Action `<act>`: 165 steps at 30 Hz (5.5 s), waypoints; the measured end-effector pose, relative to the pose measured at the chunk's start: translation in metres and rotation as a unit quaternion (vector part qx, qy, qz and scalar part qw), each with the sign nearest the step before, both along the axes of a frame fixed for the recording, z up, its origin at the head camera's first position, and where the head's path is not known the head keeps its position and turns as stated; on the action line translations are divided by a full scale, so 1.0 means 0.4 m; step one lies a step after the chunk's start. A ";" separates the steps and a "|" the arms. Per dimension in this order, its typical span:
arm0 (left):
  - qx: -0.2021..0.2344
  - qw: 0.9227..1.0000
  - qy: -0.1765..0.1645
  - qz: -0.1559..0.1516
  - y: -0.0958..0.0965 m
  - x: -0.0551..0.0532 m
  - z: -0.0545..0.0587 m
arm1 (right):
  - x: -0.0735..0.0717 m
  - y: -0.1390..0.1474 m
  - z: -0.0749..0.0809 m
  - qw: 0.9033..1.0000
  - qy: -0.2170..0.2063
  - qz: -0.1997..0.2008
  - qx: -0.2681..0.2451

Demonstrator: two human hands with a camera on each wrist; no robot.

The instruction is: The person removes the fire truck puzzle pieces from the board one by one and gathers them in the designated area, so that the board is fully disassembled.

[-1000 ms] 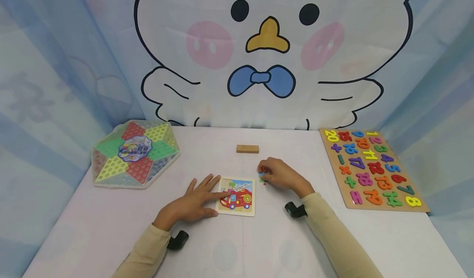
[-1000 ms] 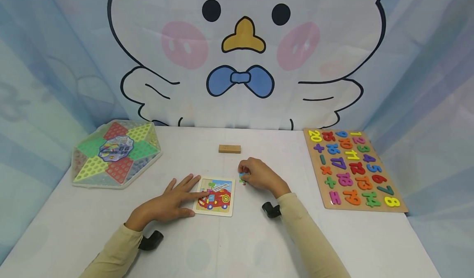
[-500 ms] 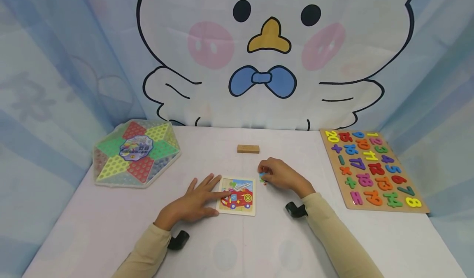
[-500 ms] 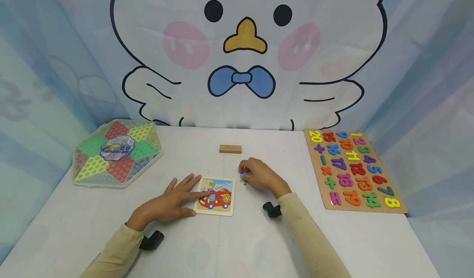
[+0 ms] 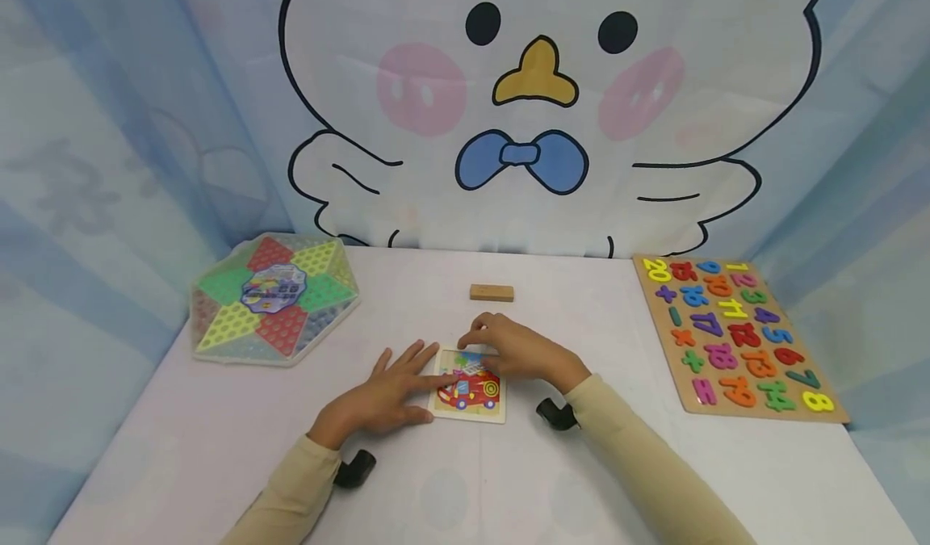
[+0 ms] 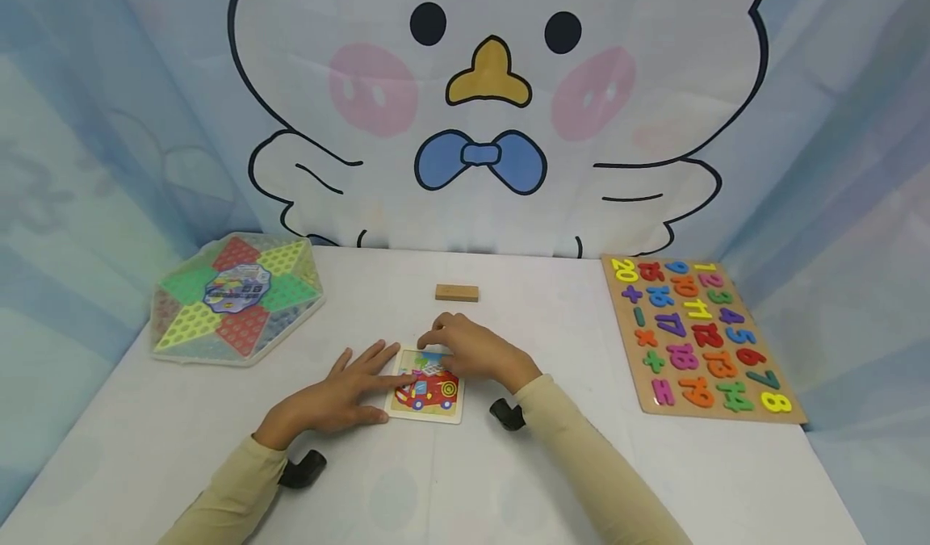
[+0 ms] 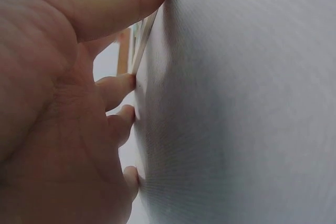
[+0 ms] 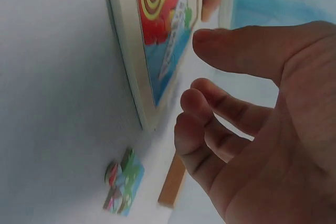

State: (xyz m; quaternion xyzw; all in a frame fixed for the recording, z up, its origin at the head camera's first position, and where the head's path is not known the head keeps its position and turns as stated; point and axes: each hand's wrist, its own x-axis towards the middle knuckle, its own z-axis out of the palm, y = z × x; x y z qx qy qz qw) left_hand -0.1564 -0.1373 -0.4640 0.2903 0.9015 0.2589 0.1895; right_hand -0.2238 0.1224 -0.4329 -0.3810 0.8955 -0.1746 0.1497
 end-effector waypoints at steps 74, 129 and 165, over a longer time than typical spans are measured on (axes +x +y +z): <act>0.002 1.000 -0.007 0.007 0.005 0.004 0.009 | 0.030 -0.038 -0.018 0.999 0.040 -0.033 0.009; 0.000 1.000 -0.002 0.004 0.002 0.000 0.000 | 0.033 -0.032 -0.040 0.998 0.021 -0.055 -0.038; 0.011 1.000 -0.006 0.009 0.002 0.006 0.002 | -0.005 0.007 -0.043 0.989 -0.066 -0.023 -0.130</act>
